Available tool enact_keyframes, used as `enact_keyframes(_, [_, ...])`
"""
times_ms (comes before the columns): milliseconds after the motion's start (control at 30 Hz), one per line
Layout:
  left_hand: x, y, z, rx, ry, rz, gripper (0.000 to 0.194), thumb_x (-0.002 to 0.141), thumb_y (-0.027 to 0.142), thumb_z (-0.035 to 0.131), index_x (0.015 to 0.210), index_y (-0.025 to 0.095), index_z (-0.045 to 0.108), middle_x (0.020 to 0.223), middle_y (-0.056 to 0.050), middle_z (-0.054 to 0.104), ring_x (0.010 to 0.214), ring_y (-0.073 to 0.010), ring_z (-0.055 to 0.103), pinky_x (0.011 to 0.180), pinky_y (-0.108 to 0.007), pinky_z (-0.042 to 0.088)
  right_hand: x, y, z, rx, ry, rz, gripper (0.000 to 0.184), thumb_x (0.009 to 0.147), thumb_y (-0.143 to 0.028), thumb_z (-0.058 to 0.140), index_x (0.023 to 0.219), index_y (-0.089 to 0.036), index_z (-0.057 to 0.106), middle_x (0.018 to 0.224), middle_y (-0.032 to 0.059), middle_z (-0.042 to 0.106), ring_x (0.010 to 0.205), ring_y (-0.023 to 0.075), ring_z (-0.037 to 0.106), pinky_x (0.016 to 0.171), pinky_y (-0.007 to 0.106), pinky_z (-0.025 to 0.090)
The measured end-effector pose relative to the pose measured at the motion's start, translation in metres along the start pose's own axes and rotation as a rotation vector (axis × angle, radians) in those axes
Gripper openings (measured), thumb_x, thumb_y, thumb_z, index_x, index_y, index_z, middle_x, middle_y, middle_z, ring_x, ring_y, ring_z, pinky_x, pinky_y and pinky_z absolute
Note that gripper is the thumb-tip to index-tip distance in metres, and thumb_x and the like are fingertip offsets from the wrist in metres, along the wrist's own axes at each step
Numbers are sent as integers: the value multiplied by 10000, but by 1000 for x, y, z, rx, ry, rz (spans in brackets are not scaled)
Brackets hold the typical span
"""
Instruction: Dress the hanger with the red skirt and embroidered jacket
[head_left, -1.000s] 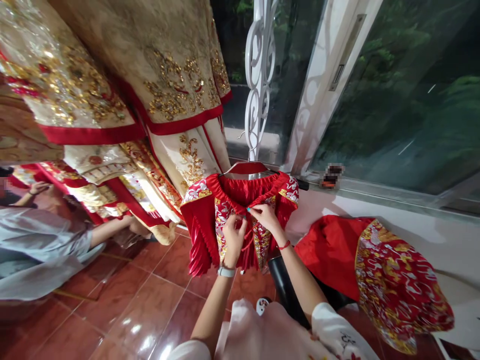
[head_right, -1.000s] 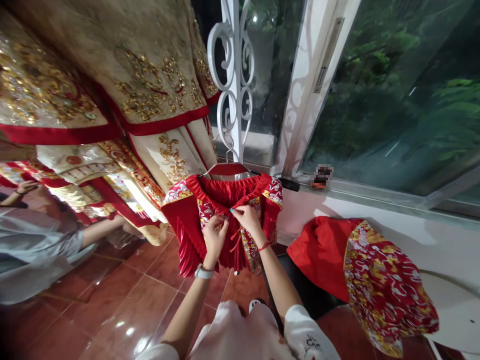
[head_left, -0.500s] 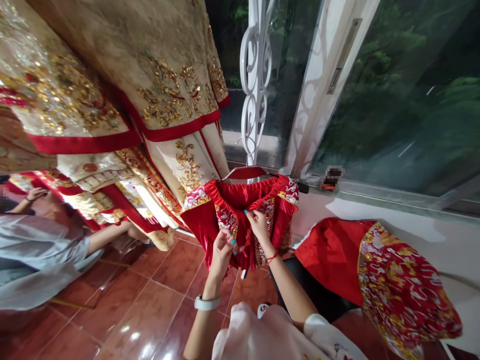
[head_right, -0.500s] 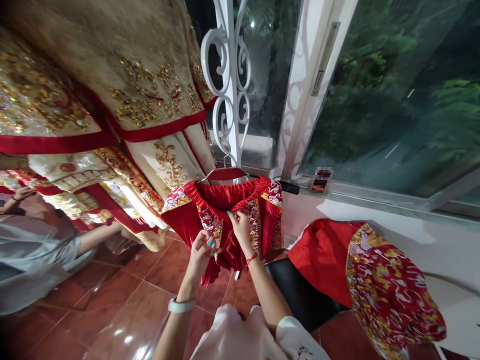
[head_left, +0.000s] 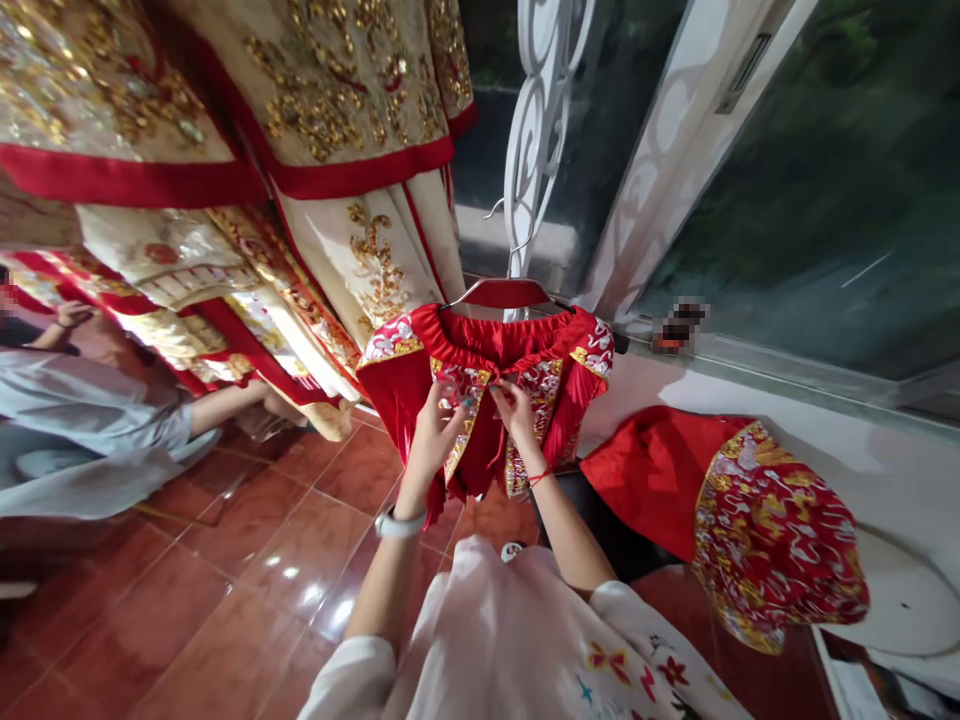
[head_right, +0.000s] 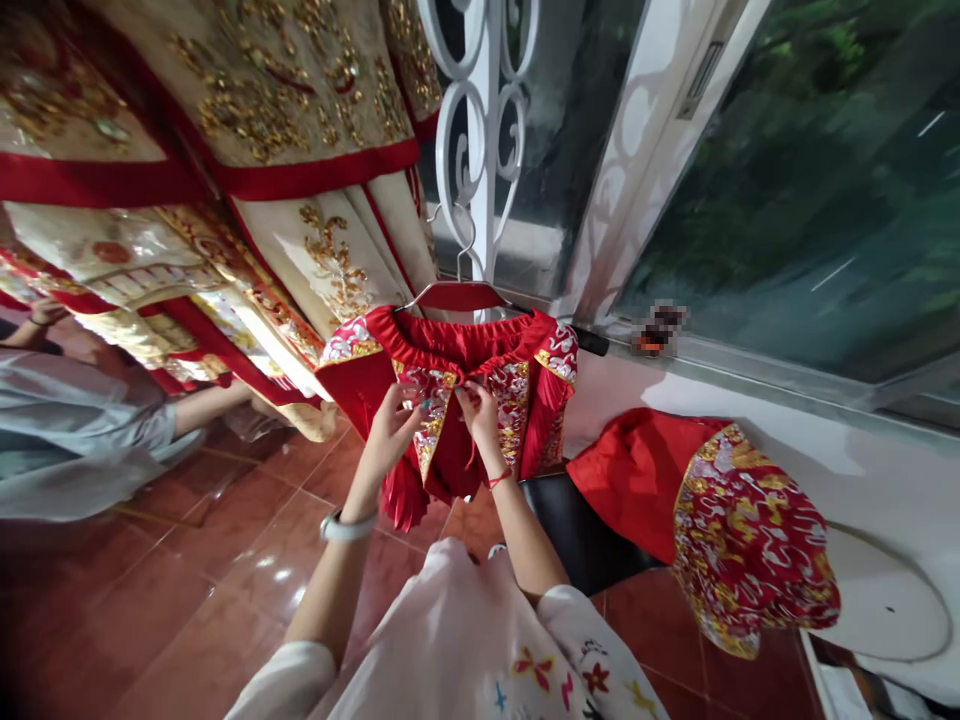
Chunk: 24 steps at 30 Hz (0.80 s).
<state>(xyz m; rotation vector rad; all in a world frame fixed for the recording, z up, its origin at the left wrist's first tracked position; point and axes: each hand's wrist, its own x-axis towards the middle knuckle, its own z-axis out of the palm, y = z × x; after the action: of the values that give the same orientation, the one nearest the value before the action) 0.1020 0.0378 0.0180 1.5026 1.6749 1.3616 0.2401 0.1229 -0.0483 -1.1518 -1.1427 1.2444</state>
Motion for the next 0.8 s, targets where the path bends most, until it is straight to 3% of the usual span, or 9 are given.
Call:
enact_keyframes(100, [31, 35, 22, 132, -83, -36, 262, 898, 415, 583, 1034, 193, 614, 911, -64, 723, 678, -177, 674, 629, -265, 476, 6, -2, 4, 7, 39, -12, 411, 767, -528, 654, 923, -151, 709, 856, 55, 716, 654, 146, 577, 509, 259, 524])
enact_keyframes(167, [46, 49, 35, 353, -8, -63, 281, 890, 467, 604, 904, 188, 645, 872, -96, 739, 795, -246, 705, 674, -290, 465, 10, -5, 6, 14, 65, -28, 400, 789, -529, 631, 880, -146, 704, 834, 62, 719, 659, 156, 590, 535, 273, 524])
enact_keyframes(300, [60, 48, 54, 596, 75, -142, 292, 898, 432, 574, 791, 177, 667, 832, -157, 739, 834, -312, 706, 681, -327, 437, 16, -11, 4, -138, 134, -144, 363, 858, -488, 585, 898, -147, 702, 893, 100, 736, 746, 198, 644, 668, 326, 554])
enact_keyframes(433, [57, 33, 59, 537, 39, -134, 250, 869, 355, 565, 689, 190, 621, 722, -118, 690, 697, -253, 648, 628, -308, 381, 17, -16, -1, -339, 131, -294, 301, 897, -437, 591, 825, -164, 694, 909, 129, 744, 871, 227, 668, 852, 355, 528])
enact_keyframes(533, [49, 27, 54, 405, -14, -60, 314, 850, 307, 538, 558, 216, 467, 554, -31, 539, 562, -175, 512, 584, -291, 311, 13, -18, -5, -385, 41, -284, 387, 929, -494, 556, 747, -175, 679, 800, 104, 728, 801, 230, 677, 784, 337, 527])
enact_keyframes(633, [42, 26, 46, 312, -63, -10, 343, 812, 252, 520, 521, 234, 340, 491, 23, 389, 530, -139, 395, 577, -287, 264, 6, -17, -7, -428, 72, -255, 441, 933, -545, 530, 715, -182, 652, 745, 98, 704, 764, 236, 675, 727, 330, 523])
enact_keyframes(800, [36, 32, 35, 245, -173, -6, 370, 804, 228, 505, 483, 229, 322, 477, 39, 351, 524, -124, 351, 583, -286, 262, -7, -14, -1, -145, 10, -187, 409, 905, -588, 530, 847, -193, 621, 776, 57, 697, 725, 199, 671, 633, 306, 555])
